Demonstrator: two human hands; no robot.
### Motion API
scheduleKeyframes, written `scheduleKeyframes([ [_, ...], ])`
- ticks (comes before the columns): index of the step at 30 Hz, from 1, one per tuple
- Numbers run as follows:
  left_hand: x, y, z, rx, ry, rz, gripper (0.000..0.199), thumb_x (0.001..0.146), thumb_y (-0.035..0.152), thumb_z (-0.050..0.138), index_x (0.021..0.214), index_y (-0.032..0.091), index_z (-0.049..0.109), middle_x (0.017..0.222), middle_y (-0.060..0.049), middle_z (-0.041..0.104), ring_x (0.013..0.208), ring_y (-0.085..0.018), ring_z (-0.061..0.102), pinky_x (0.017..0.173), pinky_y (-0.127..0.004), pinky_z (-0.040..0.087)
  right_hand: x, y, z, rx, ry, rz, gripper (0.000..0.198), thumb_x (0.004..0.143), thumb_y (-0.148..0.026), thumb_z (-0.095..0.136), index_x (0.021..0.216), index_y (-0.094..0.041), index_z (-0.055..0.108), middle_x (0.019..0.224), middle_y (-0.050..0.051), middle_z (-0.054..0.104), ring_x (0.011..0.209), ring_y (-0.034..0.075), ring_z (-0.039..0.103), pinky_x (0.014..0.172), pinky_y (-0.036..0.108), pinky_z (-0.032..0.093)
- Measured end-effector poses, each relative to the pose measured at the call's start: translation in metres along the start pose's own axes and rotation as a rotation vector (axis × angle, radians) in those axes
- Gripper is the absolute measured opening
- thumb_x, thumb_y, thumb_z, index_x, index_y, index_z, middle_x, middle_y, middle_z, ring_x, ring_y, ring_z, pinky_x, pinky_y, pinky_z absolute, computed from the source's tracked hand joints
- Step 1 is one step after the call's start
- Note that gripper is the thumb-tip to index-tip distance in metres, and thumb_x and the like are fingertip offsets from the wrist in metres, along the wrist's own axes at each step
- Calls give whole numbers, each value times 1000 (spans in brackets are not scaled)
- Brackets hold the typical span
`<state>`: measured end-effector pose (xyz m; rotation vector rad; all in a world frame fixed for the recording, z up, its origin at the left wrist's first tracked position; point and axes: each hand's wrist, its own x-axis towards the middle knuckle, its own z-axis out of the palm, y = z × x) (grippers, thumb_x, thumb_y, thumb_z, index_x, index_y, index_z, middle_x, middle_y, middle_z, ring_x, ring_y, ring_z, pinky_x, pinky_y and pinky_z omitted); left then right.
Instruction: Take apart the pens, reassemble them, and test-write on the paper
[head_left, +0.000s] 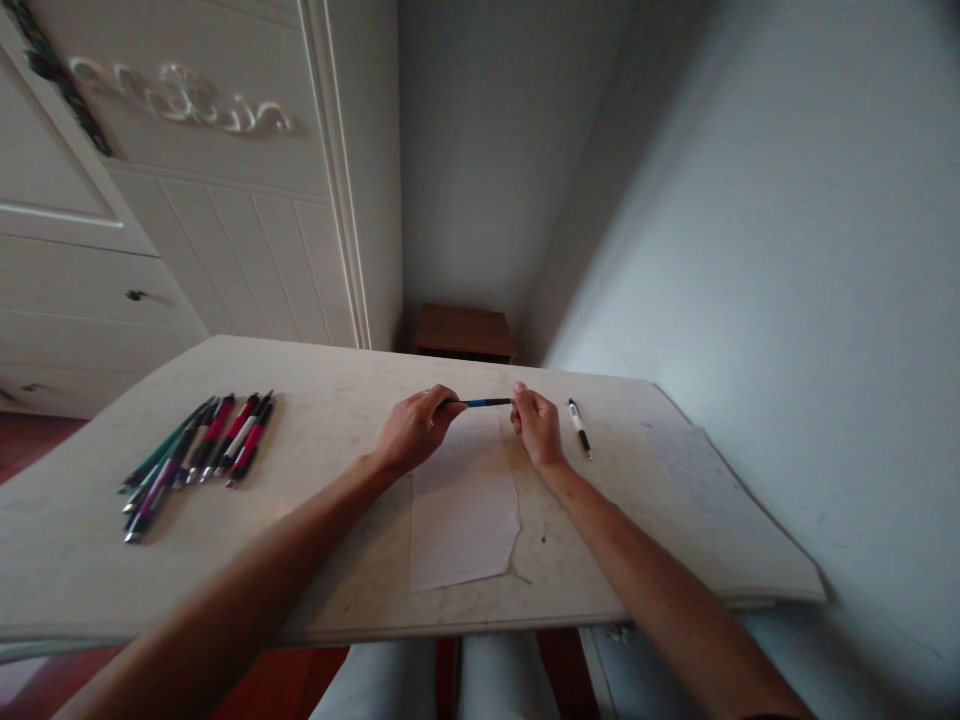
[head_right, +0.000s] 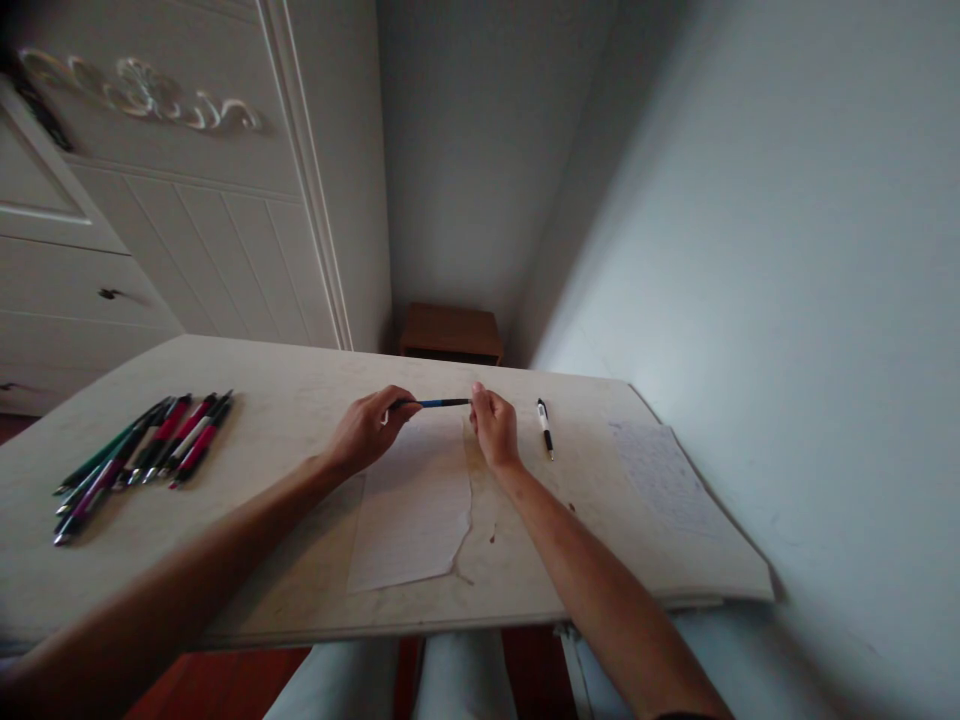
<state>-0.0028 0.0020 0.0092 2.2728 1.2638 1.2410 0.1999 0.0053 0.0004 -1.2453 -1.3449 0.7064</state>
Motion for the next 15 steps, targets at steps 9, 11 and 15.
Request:
scheduleKeyframes([
  [9, 0, 7, -3, -50, -32, -107, 36, 93, 45, 47, 75, 19, 62, 55, 0, 56, 48, -12, 49, 51, -23, 31, -2, 2, 0, 16, -11, 4, 54, 86, -67, 46, 59, -20, 48, 48, -3, 45, 41, 8, 40, 38, 20, 30],
  [11, 1, 4, -2, -67, -17, -122, 32, 91, 46, 50, 83, 19, 64, 59, 0, 59, 50, -13, 50, 52, -23, 33, -2, 0, 1, 39, -12, 19, 54, 85, -67, 47, 61, -20, 49, 49, -3, 47, 41, 8, 40, 38, 20, 31],
  [15, 4, -4, 1, -140, 78, -112, 39, 79, 45, 69, 108, 20, 60, 76, -2, 65, 54, -12, 52, 55, -23, 39, -2, -3, 1, 78, -1, 55, 53, 82, -70, 49, 63, -20, 50, 51, -3, 48, 40, 8, 40, 36, 20, 30],
])
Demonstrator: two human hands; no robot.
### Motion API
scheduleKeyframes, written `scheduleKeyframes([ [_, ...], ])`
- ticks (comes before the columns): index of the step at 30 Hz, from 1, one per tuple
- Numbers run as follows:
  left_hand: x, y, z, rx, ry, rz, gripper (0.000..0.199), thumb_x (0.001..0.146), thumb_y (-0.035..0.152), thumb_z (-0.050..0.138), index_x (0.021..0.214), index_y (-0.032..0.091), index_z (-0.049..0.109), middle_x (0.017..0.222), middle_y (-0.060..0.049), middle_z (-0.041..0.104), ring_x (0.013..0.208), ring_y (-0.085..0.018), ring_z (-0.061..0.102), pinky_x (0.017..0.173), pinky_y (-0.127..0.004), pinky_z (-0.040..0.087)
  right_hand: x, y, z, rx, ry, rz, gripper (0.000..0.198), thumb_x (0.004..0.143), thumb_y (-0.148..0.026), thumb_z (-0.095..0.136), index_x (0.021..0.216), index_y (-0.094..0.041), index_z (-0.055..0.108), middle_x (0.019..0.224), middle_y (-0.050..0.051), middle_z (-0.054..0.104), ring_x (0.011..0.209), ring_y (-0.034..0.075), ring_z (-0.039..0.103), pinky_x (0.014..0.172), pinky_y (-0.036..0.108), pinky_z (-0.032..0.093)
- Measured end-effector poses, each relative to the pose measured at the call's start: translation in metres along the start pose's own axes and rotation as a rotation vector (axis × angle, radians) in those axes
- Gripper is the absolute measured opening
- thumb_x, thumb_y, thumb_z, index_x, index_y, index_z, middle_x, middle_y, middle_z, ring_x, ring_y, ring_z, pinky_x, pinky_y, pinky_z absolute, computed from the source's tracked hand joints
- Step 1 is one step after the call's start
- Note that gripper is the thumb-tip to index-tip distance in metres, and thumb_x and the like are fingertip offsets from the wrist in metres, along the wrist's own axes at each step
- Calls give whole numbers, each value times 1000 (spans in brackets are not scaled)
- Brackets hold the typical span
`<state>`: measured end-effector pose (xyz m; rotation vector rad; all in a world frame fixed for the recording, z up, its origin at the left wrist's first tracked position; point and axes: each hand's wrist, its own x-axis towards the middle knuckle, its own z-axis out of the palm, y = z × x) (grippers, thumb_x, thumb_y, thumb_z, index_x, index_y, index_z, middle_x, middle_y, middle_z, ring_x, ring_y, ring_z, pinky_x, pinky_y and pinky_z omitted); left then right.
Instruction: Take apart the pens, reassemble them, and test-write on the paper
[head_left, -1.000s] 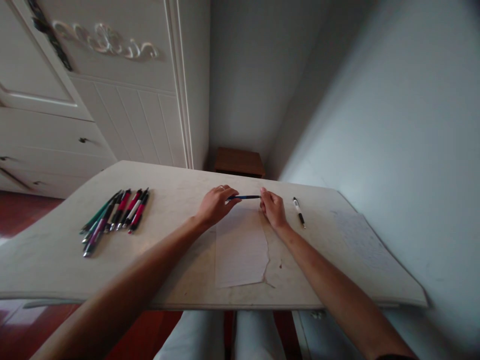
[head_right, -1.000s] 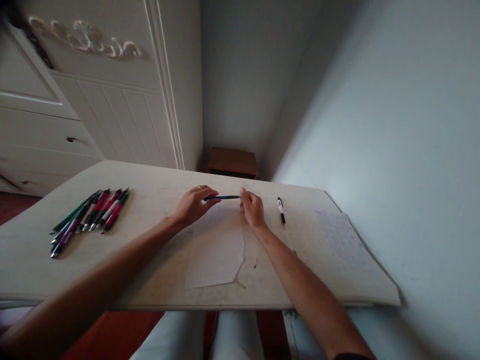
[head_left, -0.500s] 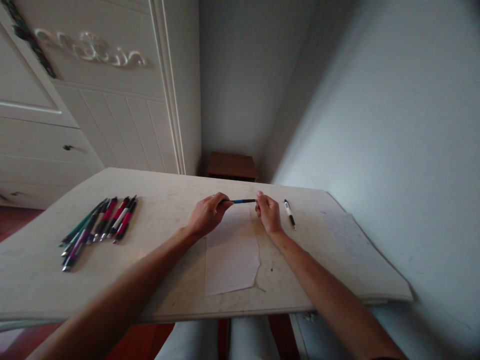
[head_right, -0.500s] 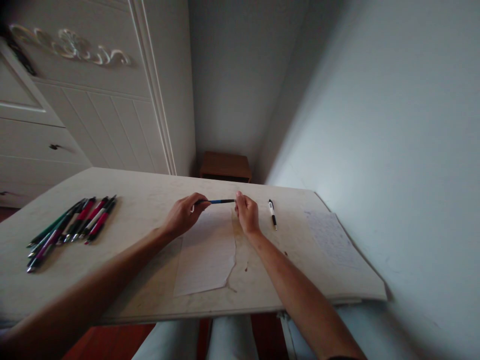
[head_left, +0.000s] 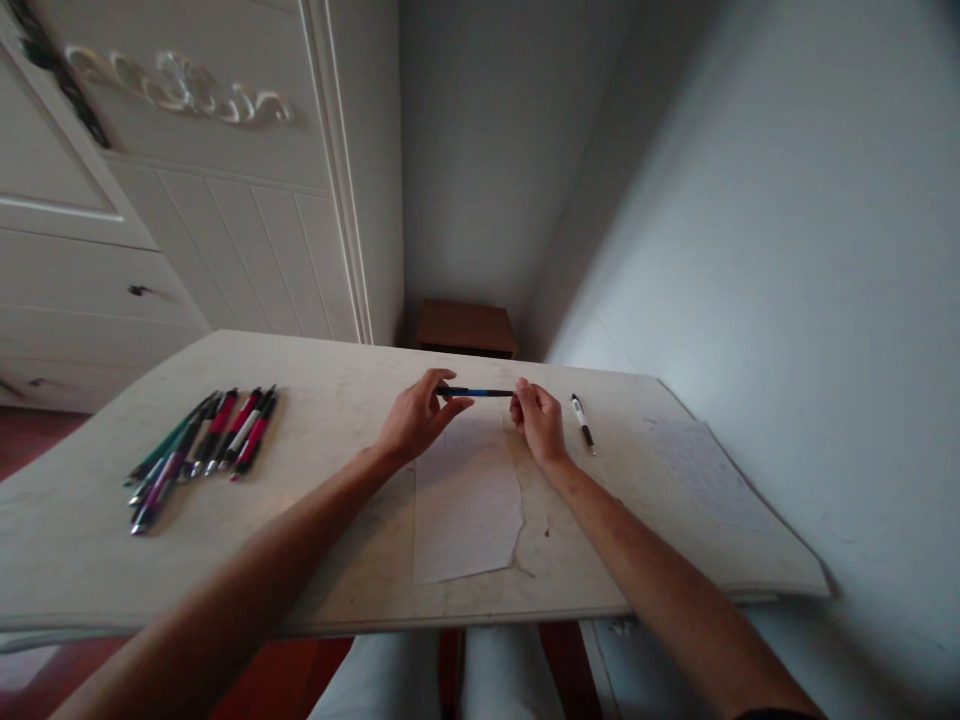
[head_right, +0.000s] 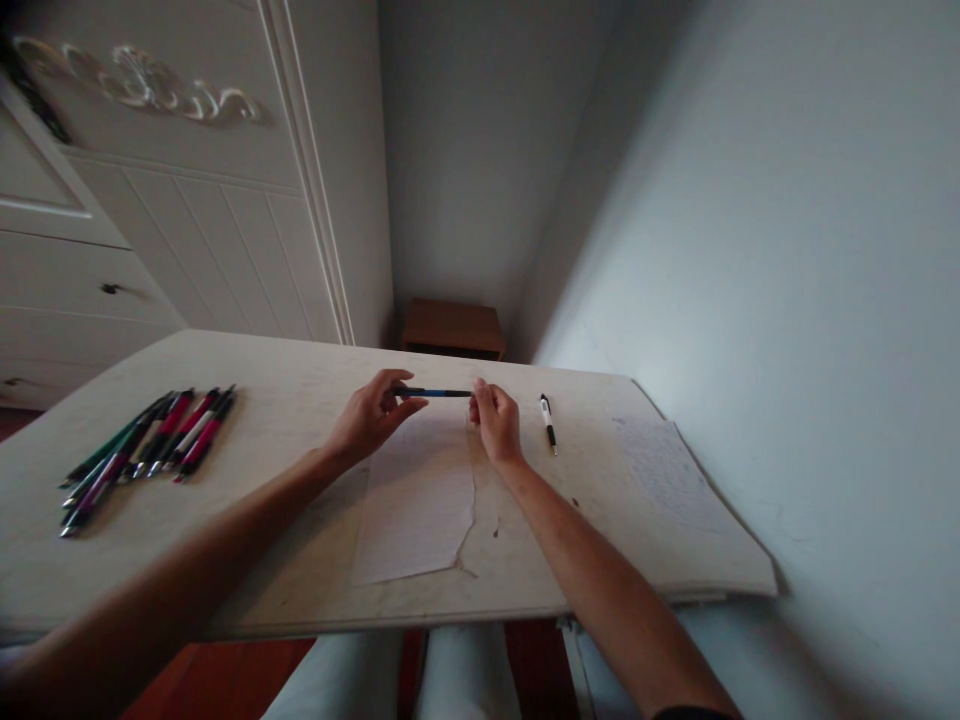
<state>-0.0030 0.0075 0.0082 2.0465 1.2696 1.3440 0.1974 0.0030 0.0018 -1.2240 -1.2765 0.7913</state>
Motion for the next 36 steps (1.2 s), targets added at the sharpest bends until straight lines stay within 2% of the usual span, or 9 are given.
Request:
scheduleKeyframes([
  [3, 2, -5, 0, -23, 64, 40, 37, 78, 34, 71, 110, 20, 59, 86, -3, 67, 54, -10, 50, 58, -24, 42, 1, 2, 0, 32, 18, 10, 52, 82, -69, 49, 64, -20, 50, 53, -3, 49, 40, 8, 39, 35, 20, 29],
  [6, 4, -6, -2, -34, 112, 64, 18, 82, 29, 65, 97, 19, 62, 78, -1, 65, 55, -10, 51, 58, -23, 42, 2, 4, -1, 38, 22, -21, 51, 84, -68, 48, 66, -20, 50, 54, -3, 49, 40, 7, 39, 36, 20, 29],
  [9, 5, -4, -4, -77, 103, 44, 15, 83, 32, 64, 87, 18, 63, 67, 0, 62, 56, -11, 53, 55, -22, 41, 2, 5, -1, 16, 13, -49, 51, 85, -68, 47, 66, -20, 49, 56, -3, 51, 40, 7, 39, 37, 21, 30],
  [13, 4, 3, -8, -127, 46, -48, 35, 91, 43, 53, 68, 17, 59, 53, 1, 57, 46, -10, 50, 48, -21, 37, 2, 4, -1, 21, -25, -94, 48, 85, -66, 50, 68, -21, 48, 58, -3, 53, 40, 7, 41, 38, 21, 31],
  [19, 3, 9, -12, -144, 84, -144, 57, 93, 51, 45, 47, 17, 48, 40, 1, 47, 38, -8, 44, 45, -20, 34, 1, 2, 2, 73, -86, -102, 45, 81, -66, 56, 81, -20, 54, 65, -3, 55, 40, 6, 41, 36, 21, 29],
  [25, 7, 2, -10, -288, 64, -214, 49, 92, 55, 44, 67, 15, 55, 54, -1, 57, 41, -8, 48, 42, -19, 36, 1, 4, 4, 156, -119, -114, 37, 83, -56, 59, 82, -19, 56, 67, -3, 57, 37, 4, 41, 35, 19, 28],
  [28, 8, -2, -7, -400, 51, -197, 38, 83, 51, 62, 94, 15, 56, 71, -1, 62, 47, -9, 53, 42, -19, 40, 1, 6, 3, 154, -100, -103, 35, 84, -54, 59, 81, -19, 56, 66, -3, 57, 38, 4, 41, 35, 19, 29],
  [30, 8, -3, -5, -436, 42, -201, 47, 74, 45, 73, 105, 15, 53, 79, -2, 62, 51, -10, 56, 44, -20, 44, 2, 7, 2, 147, -82, -91, 34, 84, -53, 58, 80, -19, 56, 65, -4, 57, 38, 5, 41, 35, 19, 30],
  [36, 9, -2, -5, -306, -12, -193, 29, 78, 42, 68, 80, 14, 61, 70, -2, 63, 49, -9, 55, 45, -20, 42, 4, 12, 3, 131, -83, -101, 31, 84, -50, 58, 85, -19, 55, 71, -2, 59, 40, 5, 44, 36, 19, 32],
])
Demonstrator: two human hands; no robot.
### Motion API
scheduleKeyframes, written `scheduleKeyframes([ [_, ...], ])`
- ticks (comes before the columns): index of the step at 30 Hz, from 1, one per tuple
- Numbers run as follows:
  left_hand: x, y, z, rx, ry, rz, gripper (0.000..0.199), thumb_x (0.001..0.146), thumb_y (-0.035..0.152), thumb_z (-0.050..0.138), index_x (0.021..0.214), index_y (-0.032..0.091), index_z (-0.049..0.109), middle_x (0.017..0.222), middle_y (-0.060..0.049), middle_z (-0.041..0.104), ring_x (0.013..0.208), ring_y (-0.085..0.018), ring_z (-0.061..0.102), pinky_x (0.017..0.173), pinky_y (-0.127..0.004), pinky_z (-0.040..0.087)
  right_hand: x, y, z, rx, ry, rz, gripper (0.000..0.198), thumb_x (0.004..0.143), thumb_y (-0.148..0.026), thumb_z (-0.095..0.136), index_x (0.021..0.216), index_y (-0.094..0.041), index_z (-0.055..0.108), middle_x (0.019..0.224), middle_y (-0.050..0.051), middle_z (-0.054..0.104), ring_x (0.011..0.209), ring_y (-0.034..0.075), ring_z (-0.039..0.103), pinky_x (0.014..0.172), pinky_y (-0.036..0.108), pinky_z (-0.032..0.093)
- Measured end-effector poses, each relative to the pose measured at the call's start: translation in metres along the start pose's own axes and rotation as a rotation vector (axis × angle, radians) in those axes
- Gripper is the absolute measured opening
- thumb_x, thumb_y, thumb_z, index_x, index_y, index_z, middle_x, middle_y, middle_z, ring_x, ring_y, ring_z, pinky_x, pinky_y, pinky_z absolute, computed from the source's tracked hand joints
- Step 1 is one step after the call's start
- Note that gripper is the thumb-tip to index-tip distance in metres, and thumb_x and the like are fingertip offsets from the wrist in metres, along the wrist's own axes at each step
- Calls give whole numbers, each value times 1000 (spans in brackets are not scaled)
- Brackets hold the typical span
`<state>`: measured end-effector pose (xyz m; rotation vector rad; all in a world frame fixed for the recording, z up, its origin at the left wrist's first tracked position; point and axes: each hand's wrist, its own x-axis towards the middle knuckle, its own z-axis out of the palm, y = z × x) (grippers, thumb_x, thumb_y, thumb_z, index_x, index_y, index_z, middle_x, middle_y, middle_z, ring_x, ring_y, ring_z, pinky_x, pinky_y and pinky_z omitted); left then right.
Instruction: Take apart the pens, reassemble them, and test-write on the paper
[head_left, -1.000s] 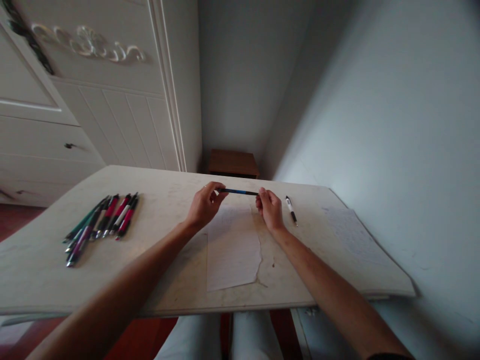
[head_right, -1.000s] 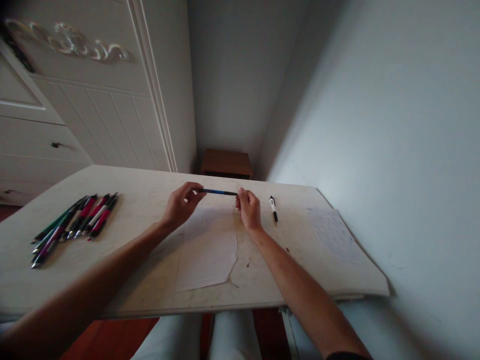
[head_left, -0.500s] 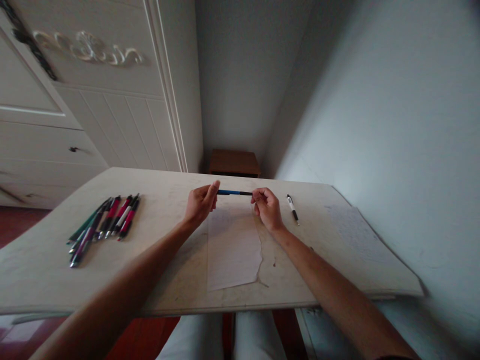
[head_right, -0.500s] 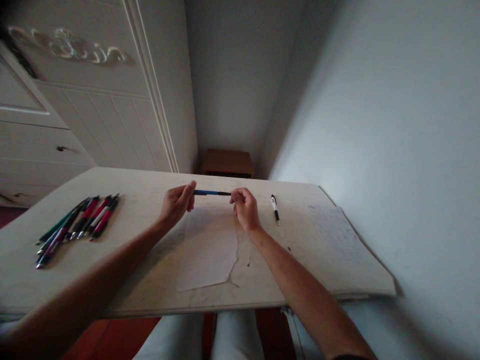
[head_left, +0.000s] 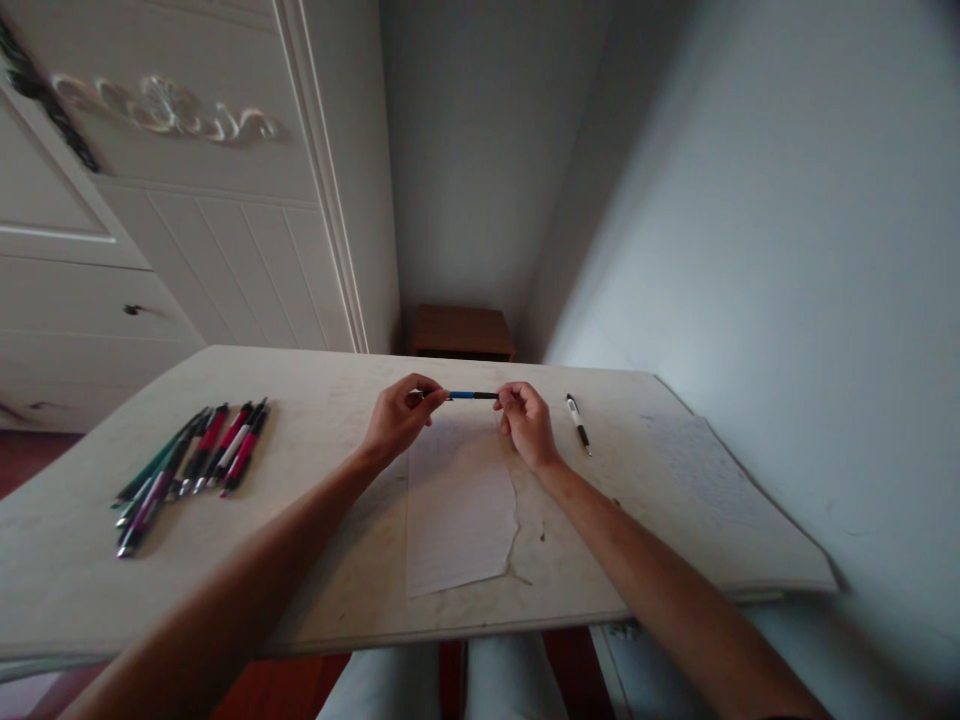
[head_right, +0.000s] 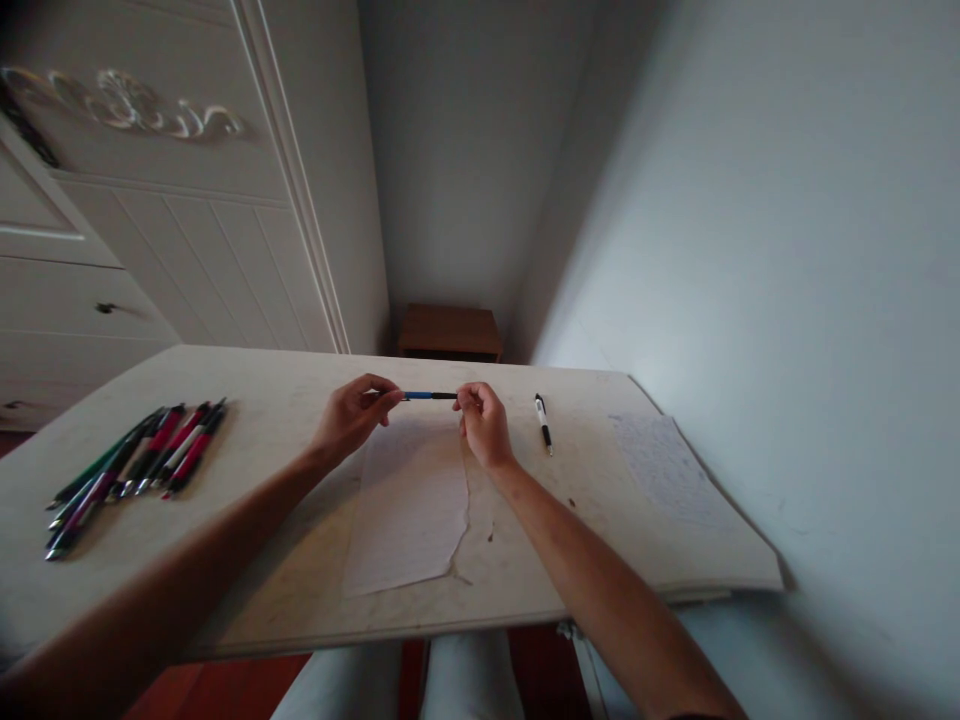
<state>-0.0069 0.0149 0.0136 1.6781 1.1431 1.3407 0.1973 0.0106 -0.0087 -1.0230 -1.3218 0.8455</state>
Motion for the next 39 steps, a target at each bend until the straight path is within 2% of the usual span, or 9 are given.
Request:
scheduleKeyframes([
  [4, 0, 3, -3, 171, 62, 5, 44, 88, 46, 55, 56, 16, 51, 45, 2, 50, 42, -8, 47, 46, -20, 37, 0, 2, 1, -15, -23, -39, 25, 83, -43, 59, 90, -19, 56, 78, 0, 63, 44, 6, 49, 41, 19, 38],
  [7, 0, 2, -5, 205, 96, -17, 52, 91, 51, 47, 51, 17, 46, 40, 3, 45, 40, -8, 44, 45, -20, 34, -2, 1, 2, -21, -60, -38, 23, 83, -41, 60, 90, -20, 57, 79, 0, 65, 46, 7, 51, 43, 20, 40],
  [12, 1, -3, -5, 117, 77, -67, 54, 93, 57, 40, 61, 16, 52, 44, 2, 48, 40, -9, 45, 43, -20, 35, -2, -2, 3, 1, -88, 4, 27, 80, -44, 64, 90, -20, 59, 77, 0, 67, 45, 8, 52, 42, 21, 41],
  [15, 0, -6, -3, 51, 24, -20, 41, 87, 56, 52, 86, 15, 58, 66, 0, 59, 45, -9, 51, 45, -21, 40, -1, -5, 2, 0, -61, 10, 29, 80, -47, 64, 87, -19, 60, 78, 1, 67, 44, 7, 51, 41, 20, 40],
  [18, -1, -12, 0, 141, -16, 66, 46, 77, 49, 69, 107, 17, 57, 85, -2, 62, 52, -9, 54, 49, -21, 45, 0, -7, 0, -7, -40, 11, 32, 82, -50, 62, 84, -19, 60, 74, 1, 66, 43, 7, 50, 41, 20, 39],
  [24, -2, -18, 1, 321, -72, 259, 31, 77, 35, 70, 102, 18, 64, 80, -1, 61, 56, -9, 53, 59, -23, 48, -3, -8, -1, -38, -23, 87, 45, 82, -61, 57, 67, -19, 55, 56, -2, 56, 41, 8, 47, 39, 20, 35],
  [29, -3, -13, 0, 275, -54, 169, 27, 81, 40, 65, 94, 17, 64, 74, -1, 64, 57, -11, 56, 55, -22, 46, -6, -11, 0, -81, 21, 170, 52, 79, -68, 55, 61, -19, 52, 49, -4, 49, 38, 8, 43, 33, 20, 31],
  [35, -4, -7, -1, 232, -155, 42, 32, 84, 48, 59, 88, 17, 65, 60, 2, 58, 47, -11, 52, 48, -20, 41, 0, -8, -2, -62, -1, 21, 43, 80, -60, 60, 72, -19, 57, 63, -2, 60, 42, 8, 49, 40, 20, 38],
  [39, -5, -5, -1, 264, -162, -3, 47, 90, 56, 44, 77, 16, 64, 49, 2, 53, 44, -12, 50, 45, -21, 37, 3, -3, -2, 3, -9, 8, 39, 77, -57, 65, 85, -19, 59, 72, 0, 64, 46, 9, 56, 42, 20, 41],
])
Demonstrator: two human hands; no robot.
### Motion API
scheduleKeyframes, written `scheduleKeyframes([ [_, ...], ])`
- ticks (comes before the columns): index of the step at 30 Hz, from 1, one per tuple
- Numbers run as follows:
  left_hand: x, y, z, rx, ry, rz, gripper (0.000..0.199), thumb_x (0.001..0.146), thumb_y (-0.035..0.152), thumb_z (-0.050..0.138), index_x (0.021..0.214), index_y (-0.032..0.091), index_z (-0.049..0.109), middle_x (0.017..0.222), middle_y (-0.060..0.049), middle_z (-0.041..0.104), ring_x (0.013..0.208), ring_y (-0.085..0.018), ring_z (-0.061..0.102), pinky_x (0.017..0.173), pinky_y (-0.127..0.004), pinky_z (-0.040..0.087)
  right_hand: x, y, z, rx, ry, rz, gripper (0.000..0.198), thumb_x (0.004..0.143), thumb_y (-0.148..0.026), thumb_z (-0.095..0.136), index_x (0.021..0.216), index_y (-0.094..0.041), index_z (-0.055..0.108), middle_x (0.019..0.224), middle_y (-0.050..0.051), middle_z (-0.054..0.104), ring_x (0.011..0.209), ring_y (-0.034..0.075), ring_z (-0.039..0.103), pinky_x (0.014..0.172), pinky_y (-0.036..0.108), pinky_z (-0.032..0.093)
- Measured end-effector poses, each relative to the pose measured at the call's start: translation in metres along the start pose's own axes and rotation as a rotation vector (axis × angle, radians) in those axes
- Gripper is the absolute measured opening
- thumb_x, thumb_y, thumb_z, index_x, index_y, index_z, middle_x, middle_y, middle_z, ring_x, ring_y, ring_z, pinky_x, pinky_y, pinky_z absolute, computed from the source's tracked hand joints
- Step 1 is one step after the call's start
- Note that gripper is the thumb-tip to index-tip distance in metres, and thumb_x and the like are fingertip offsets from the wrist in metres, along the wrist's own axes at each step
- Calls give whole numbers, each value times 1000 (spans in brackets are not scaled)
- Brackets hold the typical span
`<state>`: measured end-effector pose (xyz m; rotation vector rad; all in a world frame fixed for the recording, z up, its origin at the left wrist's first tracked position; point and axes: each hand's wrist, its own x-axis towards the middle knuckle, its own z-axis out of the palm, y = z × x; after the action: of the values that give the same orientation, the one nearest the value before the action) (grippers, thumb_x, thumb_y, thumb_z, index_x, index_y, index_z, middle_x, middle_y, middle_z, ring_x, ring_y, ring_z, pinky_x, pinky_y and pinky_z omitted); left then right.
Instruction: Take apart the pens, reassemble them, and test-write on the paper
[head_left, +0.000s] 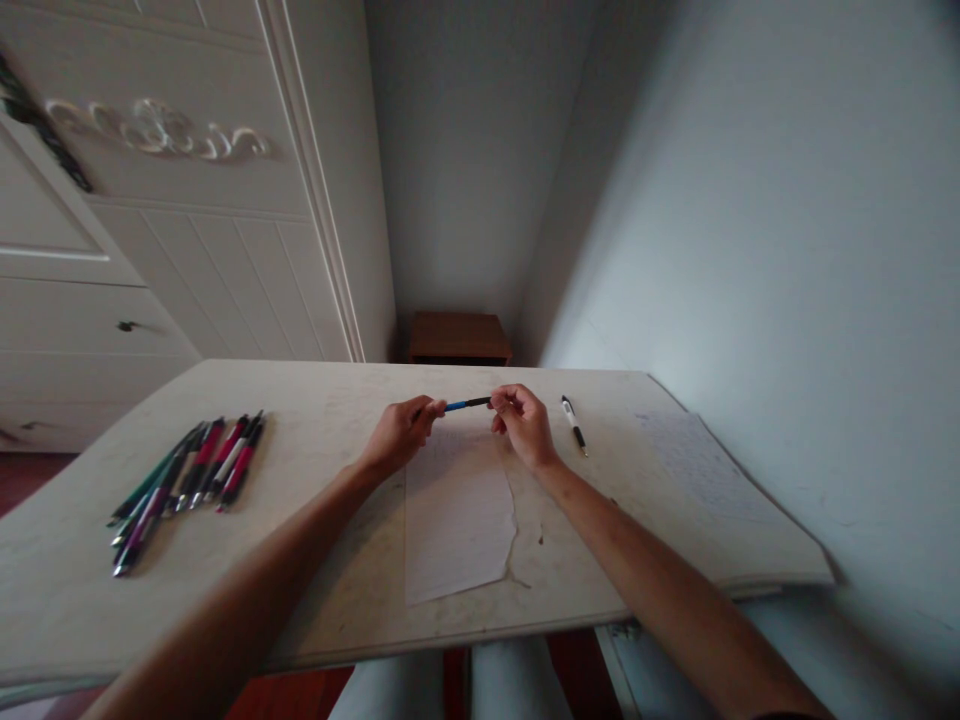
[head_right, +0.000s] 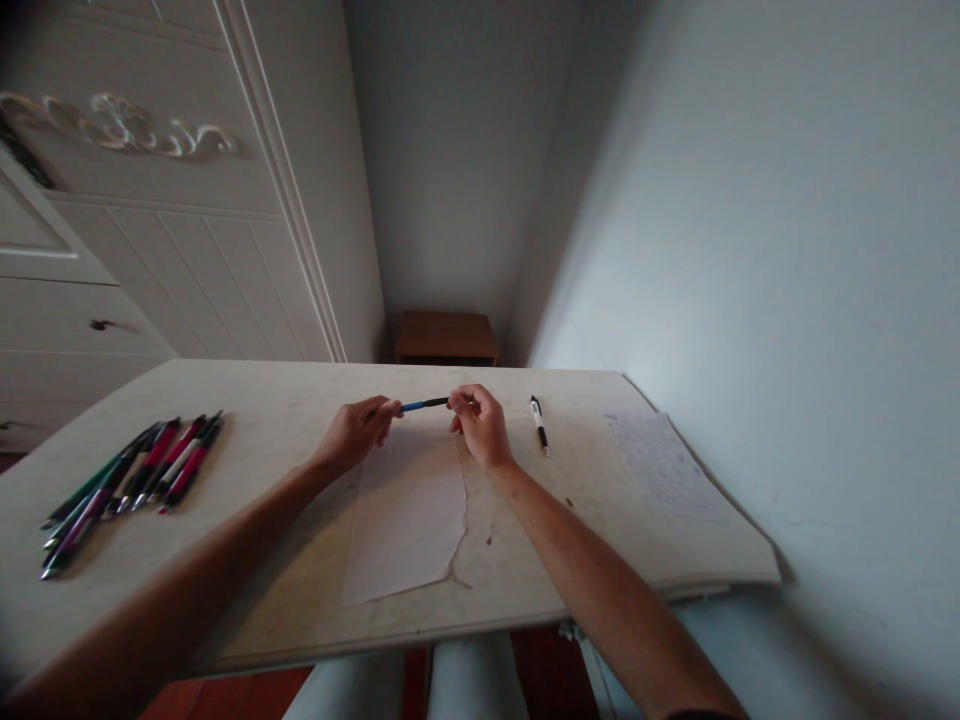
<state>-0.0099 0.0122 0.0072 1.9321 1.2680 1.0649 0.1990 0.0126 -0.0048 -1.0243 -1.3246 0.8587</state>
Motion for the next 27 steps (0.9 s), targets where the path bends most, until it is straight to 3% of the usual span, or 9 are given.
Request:
scheduleKeyframes([
  [6, -1, 1, -1, 1, 17, -21, 54, 92, 59, 37, 68, 16, 59, 48, 2, 50, 43, -11, 47, 46, -21, 35, -2, -1, 1, 28, -33, 20, 36, 77, -53, 67, 85, -18, 60, 70, -1, 64, 47, 9, 58, 42, 20, 41],
  [11, 0, 2, -1, -82, 28, 18, 38, 84, 52, 57, 99, 16, 60, 65, 2, 56, 50, -10, 50, 48, -21, 38, -5, -7, 0, -31, 8, 58, 41, 81, -57, 61, 68, -18, 56, 57, -2, 57, 44, 8, 51, 41, 20, 40],
  [17, 2, -8, 4, -119, 23, 71, 52, 74, 37, 70, 119, 18, 52, 91, -3, 62, 58, -10, 54, 54, -22, 46, -7, -8, 0, -78, 87, 156, 51, 79, -66, 58, 60, -18, 52, 50, -3, 50, 38, 7, 42, 32, 19, 31],
  [22, 4, -9, 4, -176, 62, 55, 33, 78, 40, 67, 100, 17, 58, 80, -2, 64, 59, -11, 58, 57, -23, 49, -6, -6, -2, -82, 89, 152, 52, 79, -66, 58, 60, -18, 53, 50, -2, 50, 38, 7, 43, 32, 18, 31],
  [27, 2, 1, 1, -167, 15, 2, 36, 86, 50, 56, 76, 16, 59, 60, -1, 61, 48, -10, 54, 47, -21, 43, 0, -3, -1, -14, 54, 29, 42, 76, -60, 64, 72, -19, 56, 64, -1, 58, 43, 7, 49, 39, 19, 39],
])
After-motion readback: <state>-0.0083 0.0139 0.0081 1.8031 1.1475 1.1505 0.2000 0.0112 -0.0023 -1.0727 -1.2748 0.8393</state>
